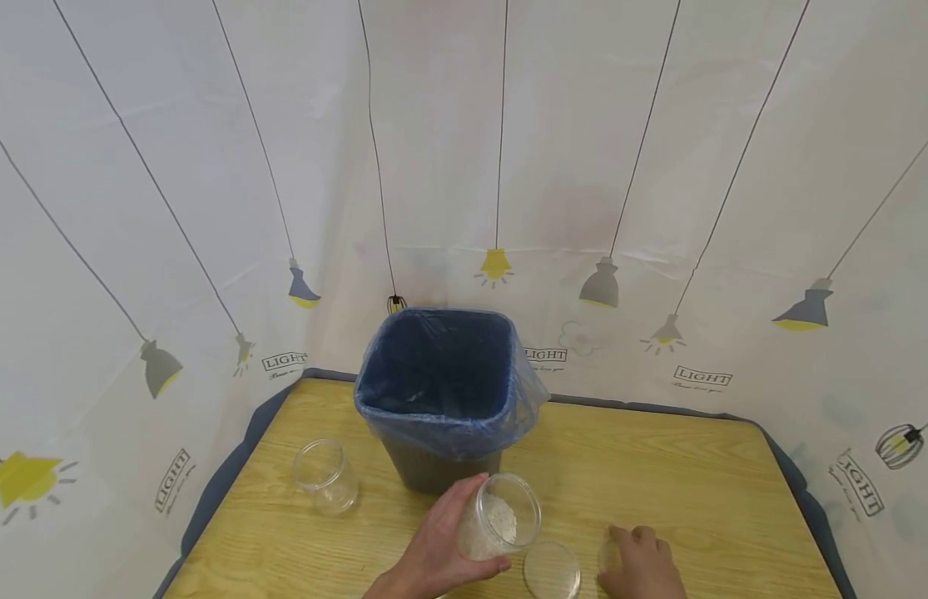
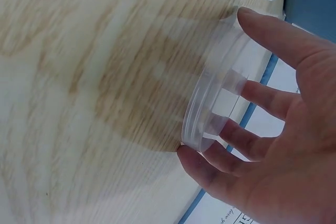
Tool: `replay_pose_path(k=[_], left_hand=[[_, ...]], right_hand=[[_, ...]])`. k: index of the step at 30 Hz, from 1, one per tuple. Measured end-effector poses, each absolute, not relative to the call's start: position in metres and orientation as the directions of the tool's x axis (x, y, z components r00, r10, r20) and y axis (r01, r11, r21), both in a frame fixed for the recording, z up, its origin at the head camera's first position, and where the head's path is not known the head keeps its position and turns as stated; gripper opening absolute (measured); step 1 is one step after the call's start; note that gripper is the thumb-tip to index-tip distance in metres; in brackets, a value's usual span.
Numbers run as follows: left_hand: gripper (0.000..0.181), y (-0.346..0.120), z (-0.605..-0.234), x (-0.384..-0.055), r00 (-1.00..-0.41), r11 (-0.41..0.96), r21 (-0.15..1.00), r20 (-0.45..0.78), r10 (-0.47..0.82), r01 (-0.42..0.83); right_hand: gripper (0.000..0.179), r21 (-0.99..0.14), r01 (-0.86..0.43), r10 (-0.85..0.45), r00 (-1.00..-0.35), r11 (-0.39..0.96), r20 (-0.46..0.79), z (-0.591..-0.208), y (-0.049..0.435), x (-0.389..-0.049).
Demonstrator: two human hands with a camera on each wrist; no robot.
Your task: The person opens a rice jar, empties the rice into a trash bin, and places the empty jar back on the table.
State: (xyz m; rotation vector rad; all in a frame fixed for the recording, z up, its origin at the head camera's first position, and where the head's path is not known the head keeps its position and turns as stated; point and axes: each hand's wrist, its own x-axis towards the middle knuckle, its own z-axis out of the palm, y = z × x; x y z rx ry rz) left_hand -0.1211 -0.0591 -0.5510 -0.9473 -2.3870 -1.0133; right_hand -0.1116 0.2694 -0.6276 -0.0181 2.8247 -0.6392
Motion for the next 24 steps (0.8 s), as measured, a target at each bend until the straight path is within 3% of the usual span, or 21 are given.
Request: replay_pose_path(k=[6, 24], left_hand=[[0.102, -0.0589, -0.5514, -0.1219, -0.681, 0.516, 0.457, 0.591, 0.433, 0.725], [0.101, -0.0603, -0.5505, -0.1204, -0.709, 0.504, 0.501, 0.547, 0.445, 0.703]], right_hand=[[0.079, -0.41, 0.004, -0.085, -0.976, 0.912, -0.199, -0.6265, 0.2687, -0.1093], [0.085, -0.392, 0.011, -0.08, -0.974, 0.92, -0.214, -0.6306, 0.2699, -0.1106]])
